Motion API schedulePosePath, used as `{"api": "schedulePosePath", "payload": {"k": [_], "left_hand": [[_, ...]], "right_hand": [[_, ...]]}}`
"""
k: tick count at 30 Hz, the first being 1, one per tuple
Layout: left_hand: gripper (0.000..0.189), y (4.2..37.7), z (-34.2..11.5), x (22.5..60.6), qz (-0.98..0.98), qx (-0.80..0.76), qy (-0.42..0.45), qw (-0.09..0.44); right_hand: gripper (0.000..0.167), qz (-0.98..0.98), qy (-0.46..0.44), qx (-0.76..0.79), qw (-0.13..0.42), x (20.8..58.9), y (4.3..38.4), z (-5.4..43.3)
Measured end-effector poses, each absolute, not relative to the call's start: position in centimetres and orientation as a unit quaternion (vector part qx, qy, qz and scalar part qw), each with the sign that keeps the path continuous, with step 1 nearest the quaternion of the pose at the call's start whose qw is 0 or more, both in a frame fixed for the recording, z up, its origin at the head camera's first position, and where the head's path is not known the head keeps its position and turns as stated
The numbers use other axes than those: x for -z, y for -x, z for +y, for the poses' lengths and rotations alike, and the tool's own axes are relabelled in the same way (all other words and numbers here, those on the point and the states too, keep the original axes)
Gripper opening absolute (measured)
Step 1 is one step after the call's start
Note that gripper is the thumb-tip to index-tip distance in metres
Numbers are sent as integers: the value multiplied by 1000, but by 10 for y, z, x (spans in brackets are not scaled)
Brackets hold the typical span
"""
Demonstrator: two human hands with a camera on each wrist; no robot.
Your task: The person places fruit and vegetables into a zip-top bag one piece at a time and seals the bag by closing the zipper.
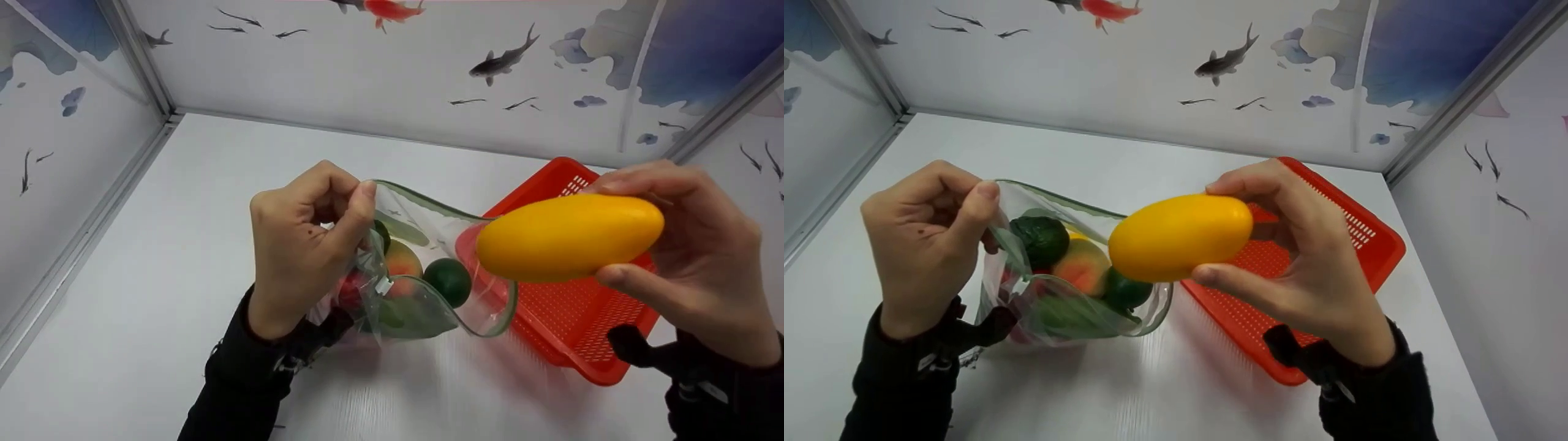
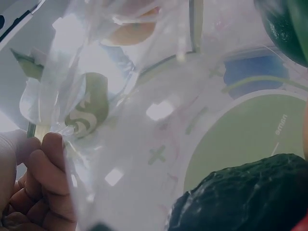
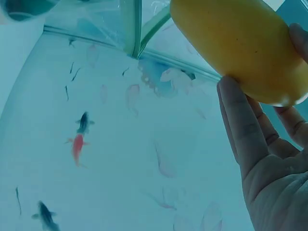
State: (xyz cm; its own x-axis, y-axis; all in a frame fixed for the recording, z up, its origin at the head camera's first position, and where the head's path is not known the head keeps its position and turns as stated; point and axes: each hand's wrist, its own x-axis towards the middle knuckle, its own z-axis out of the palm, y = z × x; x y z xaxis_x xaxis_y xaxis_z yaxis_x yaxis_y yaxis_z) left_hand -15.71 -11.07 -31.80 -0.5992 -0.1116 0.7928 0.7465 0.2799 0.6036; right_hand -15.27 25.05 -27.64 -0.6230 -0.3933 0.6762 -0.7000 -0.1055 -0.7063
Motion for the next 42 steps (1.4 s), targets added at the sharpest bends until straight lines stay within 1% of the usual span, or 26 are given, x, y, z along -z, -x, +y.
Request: {"api": "schedulePosePath", "payload": {"k": [5, 8, 11, 14, 18, 20, 21, 24, 26, 28, 35, 42], "left_hand": [[22, 156, -109, 319, -700, 558, 229, 383], [21, 155, -109, 320, -699, 559, 230, 381], [21, 155, -108, 320, -703, 553, 230, 383], [21, 155, -108, 320, -707, 549, 224, 386], [22, 155, -109, 319, -711, 547, 215, 387], [22, 155, -109, 318, -712, 546, 212, 387], [22, 155, -110, 318, -713, 546, 210, 387], [22, 154, -110, 318, -715, 544, 209, 385], [22, 155, -110, 318, -714, 545, 209, 386], [22, 155, -110, 319, -716, 541, 211, 387], [22, 156, -111, 319, -721, 533, 212, 390], [22, 156, -111, 320, -719, 537, 217, 385]], "right_hand": [[67, -674, -444, -574, 139, 282, 151, 209], [66, -721, -453, -498, 164, 287, 151, 182], [65, -766, -457, -416, 177, 294, 149, 162], [61, -787, -460, -371, 180, 301, 146, 152], [47, -792, -463, -328, 225, 306, 142, 147], [46, -793, -466, -298, 253, 307, 140, 146], [47, -797, -467, -283, 257, 308, 139, 146], [53, -812, -477, -223, 251, 311, 136, 146], [56, -821, -483, -191, 236, 313, 135, 146], [56, -826, -489, -168, 226, 315, 135, 146], [59, -824, -500, -158, 217, 317, 131, 149], [52, -815, -516, -149, 216, 315, 128, 158]]}}
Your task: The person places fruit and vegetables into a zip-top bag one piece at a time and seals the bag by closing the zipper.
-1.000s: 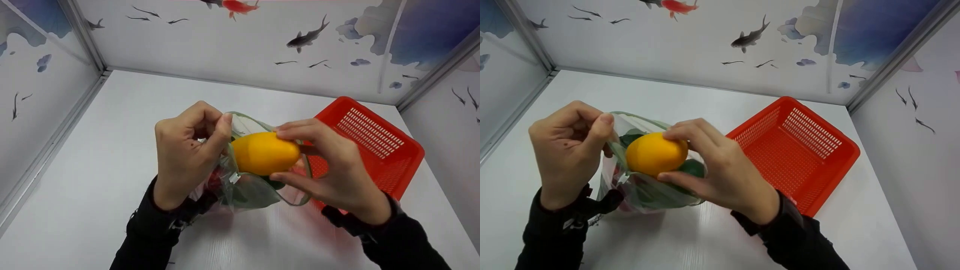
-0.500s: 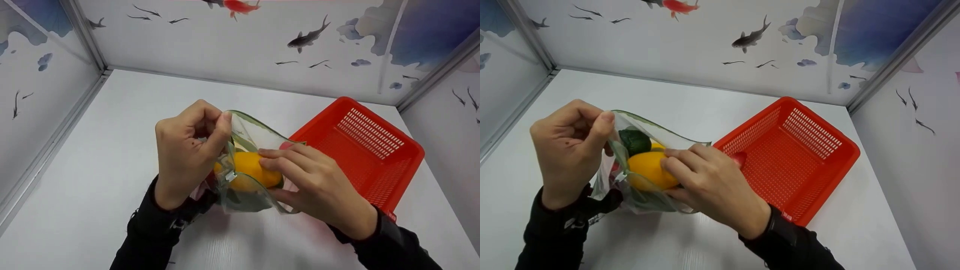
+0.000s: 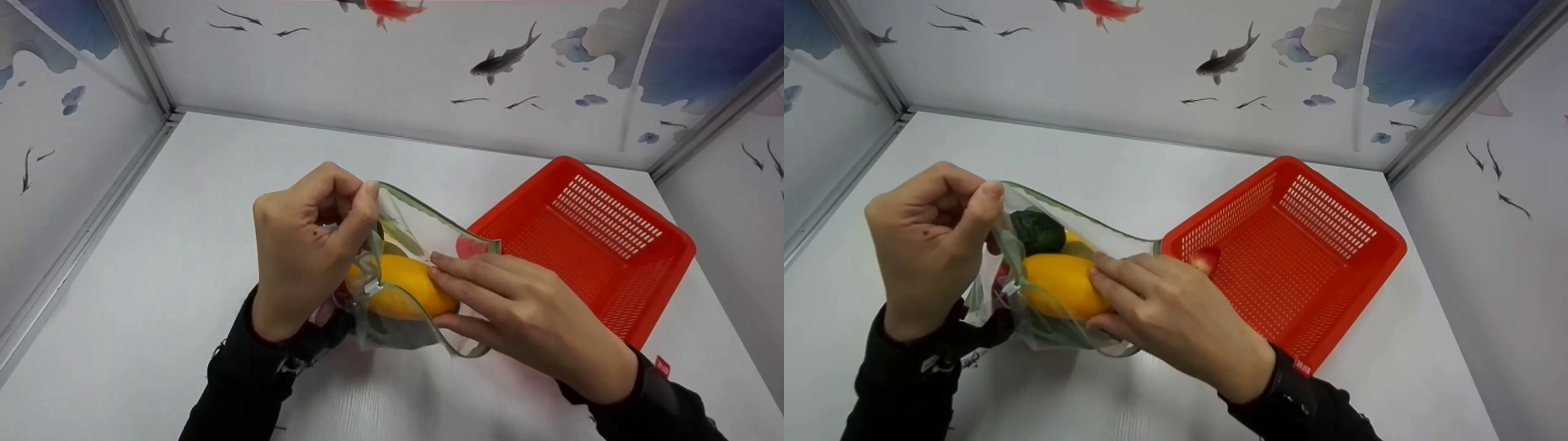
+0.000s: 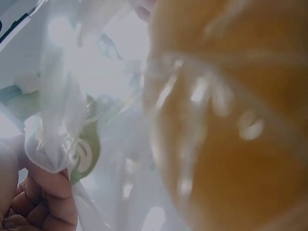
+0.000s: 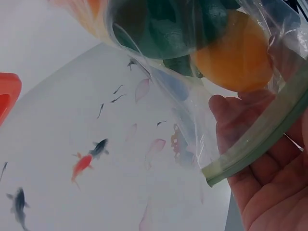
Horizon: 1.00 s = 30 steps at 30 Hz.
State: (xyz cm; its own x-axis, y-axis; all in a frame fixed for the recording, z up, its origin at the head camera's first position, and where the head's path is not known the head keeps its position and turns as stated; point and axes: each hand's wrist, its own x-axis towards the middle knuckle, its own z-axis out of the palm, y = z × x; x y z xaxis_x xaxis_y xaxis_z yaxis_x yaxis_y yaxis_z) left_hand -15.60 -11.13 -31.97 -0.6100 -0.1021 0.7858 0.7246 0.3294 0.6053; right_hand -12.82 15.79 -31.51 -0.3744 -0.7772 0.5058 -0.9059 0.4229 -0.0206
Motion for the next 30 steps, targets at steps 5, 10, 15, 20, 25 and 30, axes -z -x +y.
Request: {"api": "schedulePosePath", "payload": {"k": [5, 10, 15, 20, 25, 30], "left_hand": [[23, 155, -112, 319, -718, 539, 217, 383], [23, 155, -110, 319, -716, 539, 220, 385], [23, 154, -110, 318, -719, 531, 227, 386], [23, 154, -110, 319, -723, 525, 229, 386], [22, 154, -110, 320, -727, 521, 229, 384], [22, 154, -110, 320, -727, 522, 232, 381]], "right_hand": [[37, -798, -502, -237, 234, 309, 132, 172], [28, -795, -429, -335, 268, 300, 154, 196], [8, -859, -314, -335, 225, 298, 195, 224], [14, -937, -240, -244, 65, 321, 243, 246], [26, -946, -258, -164, -112, 358, 269, 251], [39, -933, -255, -138, -211, 384, 270, 243]]}}
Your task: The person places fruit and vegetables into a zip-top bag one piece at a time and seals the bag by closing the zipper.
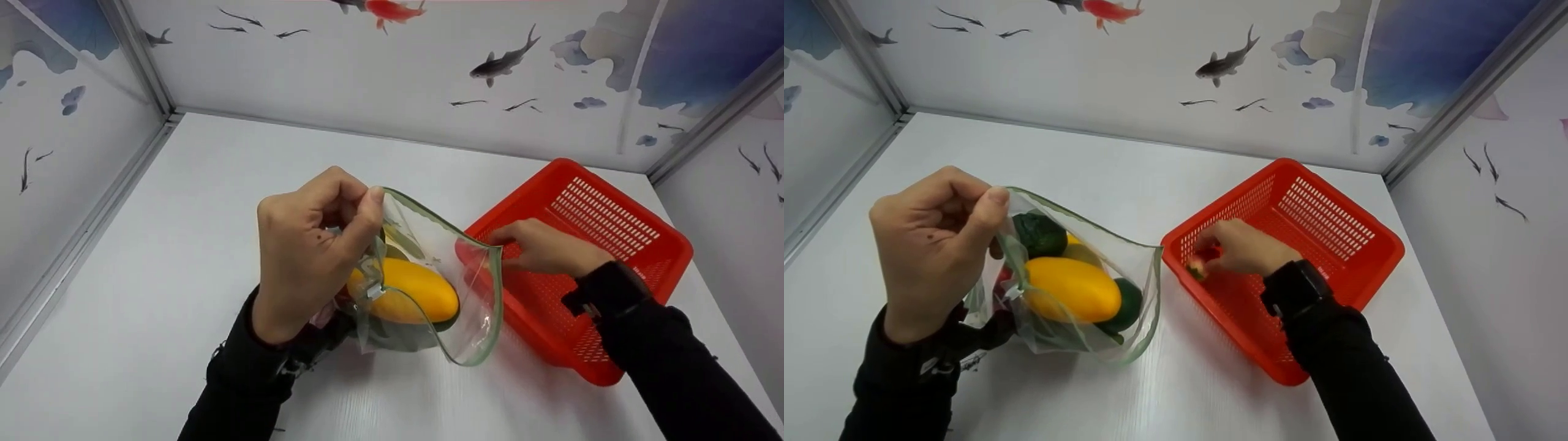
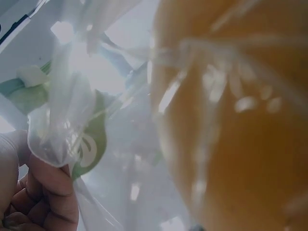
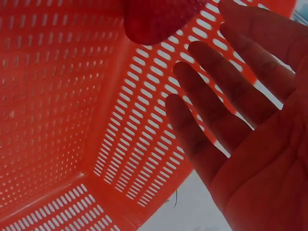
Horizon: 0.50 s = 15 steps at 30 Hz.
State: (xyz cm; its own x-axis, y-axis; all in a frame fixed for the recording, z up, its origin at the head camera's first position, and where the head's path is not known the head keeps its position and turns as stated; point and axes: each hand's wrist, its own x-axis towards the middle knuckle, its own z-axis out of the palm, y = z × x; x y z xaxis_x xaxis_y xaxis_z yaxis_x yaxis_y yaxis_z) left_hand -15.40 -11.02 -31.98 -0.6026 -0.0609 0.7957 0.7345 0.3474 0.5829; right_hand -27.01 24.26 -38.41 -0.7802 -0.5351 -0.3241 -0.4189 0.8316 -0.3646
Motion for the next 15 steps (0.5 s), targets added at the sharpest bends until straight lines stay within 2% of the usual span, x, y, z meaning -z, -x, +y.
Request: {"api": "schedulePosePath", "payload": {"k": [5, 11, 15], "left_hand": [[22, 153, -109, 319, -725, 526, 234, 379], [22, 153, -108, 318, -724, 527, 237, 378], [22, 153, -108, 318, -727, 520, 237, 381]], "right_hand": [[44, 932, 241, 116, 244, 392, 263, 239], [47, 938, 228, 83, 247, 391, 254, 239], [44, 943, 228, 80, 231, 391, 248, 240]]}}
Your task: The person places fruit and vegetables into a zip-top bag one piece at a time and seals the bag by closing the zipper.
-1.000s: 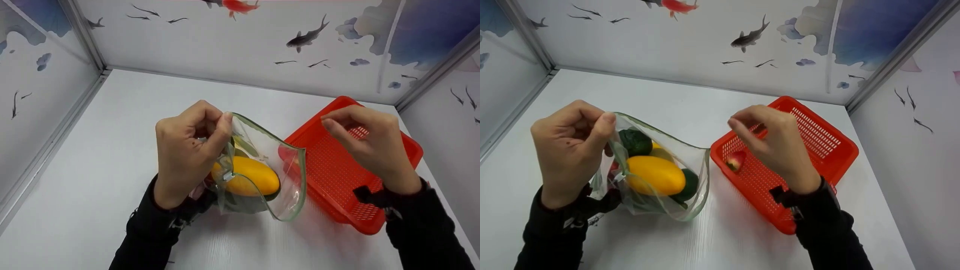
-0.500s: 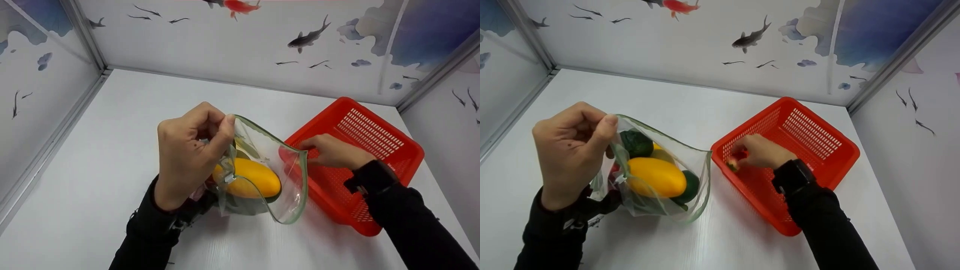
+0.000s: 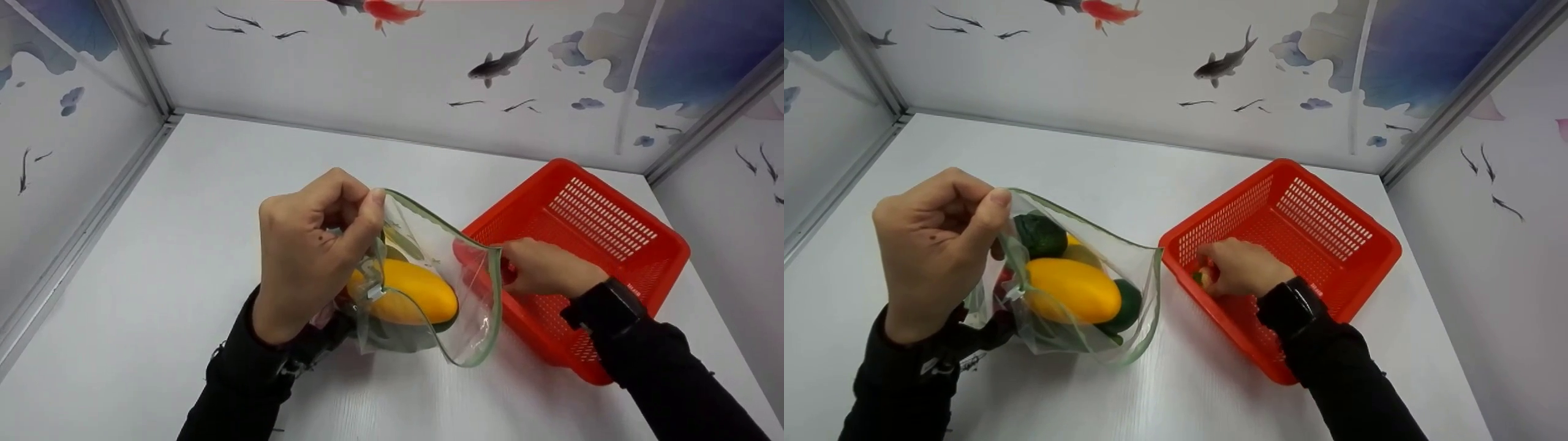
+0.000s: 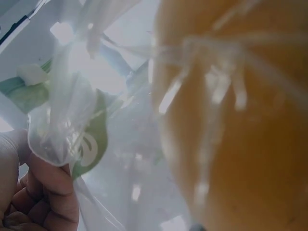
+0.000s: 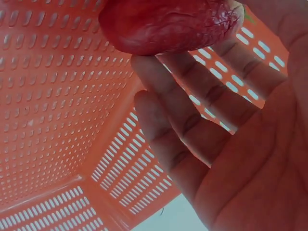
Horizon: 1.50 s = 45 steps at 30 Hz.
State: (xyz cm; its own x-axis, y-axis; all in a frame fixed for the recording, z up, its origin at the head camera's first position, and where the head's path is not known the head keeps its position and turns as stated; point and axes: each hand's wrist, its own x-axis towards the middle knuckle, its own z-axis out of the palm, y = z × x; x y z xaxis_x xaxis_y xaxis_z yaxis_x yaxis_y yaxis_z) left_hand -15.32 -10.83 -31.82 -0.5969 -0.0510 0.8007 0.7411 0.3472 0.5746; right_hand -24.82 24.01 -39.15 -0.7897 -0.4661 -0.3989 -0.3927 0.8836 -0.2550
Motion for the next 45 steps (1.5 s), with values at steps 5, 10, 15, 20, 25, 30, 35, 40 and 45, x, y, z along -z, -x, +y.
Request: {"api": "schedulePosePath", "payload": {"k": [5, 10, 15, 20, 25, 30, 35, 40, 45], "left_hand": [[22, 153, -109, 319, -732, 512, 235, 384], [21, 153, -109, 320, -731, 513, 236, 384], [21, 153, -109, 319, -730, 513, 238, 384], [21, 153, -109, 319, -730, 511, 239, 385], [21, 153, -108, 319, -731, 509, 238, 387], [21, 153, -109, 319, -731, 511, 236, 385], [21, 152, -108, 319, -732, 513, 237, 380], [20, 153, -107, 319, -732, 512, 241, 378], [21, 153, -108, 319, -731, 510, 245, 381]], "right_hand": [[33, 948, 238, 112, 181, 387, 244, 248], [35, 949, 245, 150, 126, 361, 235, 260], [41, 940, 284, 187, 21, 329, 217, 269], [51, 903, 328, 264, -85, 301, 193, 268], [54, 842, 396, 327, -166, 281, 169, 256], [50, 788, 442, 356, -239, 279, 151, 233], [53, 731, 470, 395, -297, 287, 142, 202], [44, 720, 493, 373, -315, 293, 139, 170], [41, 761, 505, 271, -303, 296, 141, 148]]}}
